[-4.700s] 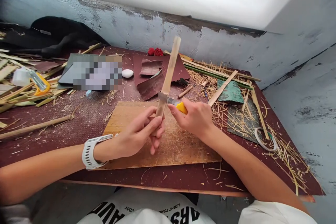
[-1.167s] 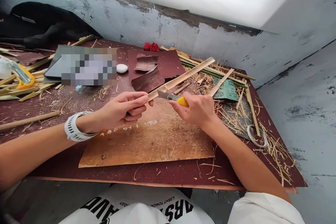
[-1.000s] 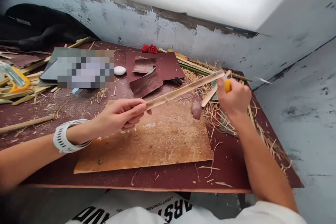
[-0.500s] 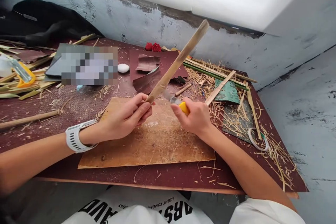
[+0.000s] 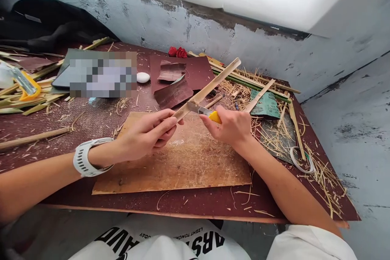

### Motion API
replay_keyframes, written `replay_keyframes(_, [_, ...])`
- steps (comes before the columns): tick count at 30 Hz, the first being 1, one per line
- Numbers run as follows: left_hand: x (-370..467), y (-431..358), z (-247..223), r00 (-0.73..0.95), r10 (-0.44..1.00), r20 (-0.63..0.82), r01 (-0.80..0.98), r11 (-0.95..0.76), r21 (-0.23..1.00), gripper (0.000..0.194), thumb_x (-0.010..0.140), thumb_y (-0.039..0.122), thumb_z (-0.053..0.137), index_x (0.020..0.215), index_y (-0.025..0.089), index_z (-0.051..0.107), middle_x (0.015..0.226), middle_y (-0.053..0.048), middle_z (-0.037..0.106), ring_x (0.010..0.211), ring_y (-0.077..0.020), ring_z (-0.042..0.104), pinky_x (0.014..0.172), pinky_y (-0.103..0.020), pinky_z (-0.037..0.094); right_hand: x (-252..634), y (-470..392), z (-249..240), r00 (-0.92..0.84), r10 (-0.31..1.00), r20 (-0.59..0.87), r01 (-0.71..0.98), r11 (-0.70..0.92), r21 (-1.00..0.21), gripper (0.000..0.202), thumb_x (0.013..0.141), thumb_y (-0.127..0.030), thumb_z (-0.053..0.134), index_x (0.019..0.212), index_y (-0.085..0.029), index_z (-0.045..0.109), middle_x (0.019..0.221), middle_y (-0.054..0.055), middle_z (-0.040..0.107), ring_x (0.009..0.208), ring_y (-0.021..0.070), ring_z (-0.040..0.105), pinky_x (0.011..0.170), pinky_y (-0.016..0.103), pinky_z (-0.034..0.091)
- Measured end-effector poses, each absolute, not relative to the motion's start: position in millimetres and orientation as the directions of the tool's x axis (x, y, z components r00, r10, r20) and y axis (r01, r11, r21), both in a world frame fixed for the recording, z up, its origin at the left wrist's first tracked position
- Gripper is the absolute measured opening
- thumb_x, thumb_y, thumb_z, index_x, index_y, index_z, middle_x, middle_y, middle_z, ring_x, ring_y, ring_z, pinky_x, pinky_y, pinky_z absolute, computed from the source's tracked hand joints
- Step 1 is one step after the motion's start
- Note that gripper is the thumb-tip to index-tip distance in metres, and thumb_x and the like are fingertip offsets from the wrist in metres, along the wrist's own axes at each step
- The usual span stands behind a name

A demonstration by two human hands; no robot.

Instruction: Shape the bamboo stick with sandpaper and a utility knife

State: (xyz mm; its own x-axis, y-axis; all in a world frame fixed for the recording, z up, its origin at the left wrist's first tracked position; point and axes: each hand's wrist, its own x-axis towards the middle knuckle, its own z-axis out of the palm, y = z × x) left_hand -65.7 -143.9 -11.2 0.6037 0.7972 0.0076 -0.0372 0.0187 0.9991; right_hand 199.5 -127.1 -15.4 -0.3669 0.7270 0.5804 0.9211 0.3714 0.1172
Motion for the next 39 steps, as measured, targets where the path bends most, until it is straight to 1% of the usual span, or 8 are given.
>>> replay_keyframes(4, [-68,-133,-2,0.599,0.801,-0.024,0.012,0.021,1.0,0.024,0.111,0.034,0.043,0.108,0.016,0.059,0.064,0.007,0.035,0.047,-0.0085,0.028,0.04,-0.021,0.026,205,-121,-14,-0.36,0.748,0.557,0.93,0.332,0.156,0.066,0.097,-0.076,0.043,0.063,-0.02,0.052,0.048,0.002,0.052,0.043,0.0126,0.041,0.051,0.028,0.014])
replay_keyframes(11, [-69,-126,0,0.495,0.809,0.318,0.456,-0.553,0.697,0.014,0.106,0.024,0.048,0.103,0.017,0.06,0.063,0.004,0.044,0.053,-0.012,0.036,0.052,-0.028,0.024,202,-118,-17,-0.337,0.773,0.537,0.936,0.334,0.107,0.064,0.098,-0.074,0.042,0.064,-0.021,0.052,0.049,0.002,0.05,0.044,0.0129,0.04,0.051,0.029,0.015])
replay_keyframes(13, [-68,-126,1,0.476,0.839,0.265,0.417,-0.481,0.771,0.016,0.106,0.027,0.047,0.102,0.018,0.06,0.063,0.004,0.043,0.052,-0.0121,0.034,0.05,-0.027,0.023,204,-114,-17,-0.328,0.784,0.527,0.936,0.345,0.071,0.063,0.098,-0.074,0.043,0.064,-0.021,0.049,0.05,0.001,0.048,0.044,0.0129,0.039,0.051,0.029,0.016])
replay_keyframes(15, [-70,-126,3,0.496,0.865,0.071,0.245,-0.218,0.945,0.023,0.107,0.033,0.045,0.099,0.018,0.06,0.061,0.006,0.036,0.047,-0.011,0.028,0.045,-0.026,0.023,214,-109,-14,-0.284,0.799,0.531,0.944,0.329,0.01,0.062,0.098,-0.074,0.043,0.063,-0.022,0.046,0.05,0.0,0.044,0.045,0.013,0.037,0.052,0.03,0.017])
replay_keyframes(18, [-75,-126,6,0.536,0.836,-0.118,0.0,0.14,0.99,0.026,0.108,0.036,0.045,0.1,0.017,0.06,0.061,0.008,0.026,0.045,-0.0087,0.017,0.04,-0.023,0.02,236,-102,-5,-0.104,0.798,0.594,0.973,0.206,-0.108,0.062,0.099,-0.073,0.04,0.06,-0.025,0.033,0.048,-0.003,0.031,0.043,0.0121,0.028,0.053,0.032,0.016])
replay_keyframes(32, [-76,-138,-5,0.497,0.845,0.197,0.142,-0.303,0.942,0.026,0.11,0.035,0.048,0.103,0.016,0.064,0.063,0.006,0.043,0.05,-0.0091,0.036,0.044,-0.022,0.031,188,-140,-12,-0.298,0.839,0.456,0.848,0.452,-0.277,0.057,0.099,-0.068,0.045,0.064,-0.024,0.033,0.049,-0.005,0.033,0.042,0.0107,0.035,0.049,0.029,0.021])
replay_keyframes(36, [-75,-142,-4,0.469,0.859,0.207,0.195,-0.329,0.924,0.025,0.11,0.037,0.049,0.106,0.017,0.064,0.062,0.005,0.045,0.049,-0.0092,0.038,0.044,-0.022,0.031,190,-137,-12,-0.291,0.835,0.467,0.898,0.407,-0.168,0.059,0.099,-0.07,0.043,0.063,-0.023,0.038,0.049,-0.003,0.039,0.043,0.0119,0.038,0.05,0.029,0.02])
replay_keyframes(39, [-70,-140,0,0.47,0.879,0.083,0.085,-0.138,0.987,0.028,0.108,0.041,0.052,0.103,0.017,0.065,0.058,0.007,0.039,0.046,-0.0091,0.032,0.041,-0.022,0.028,198,-126,-14,-0.323,0.817,0.477,0.925,0.38,-0.025,0.061,0.096,-0.074,0.044,0.064,-0.023,0.046,0.05,0.0,0.047,0.045,0.0135,0.041,0.051,0.029,0.018])
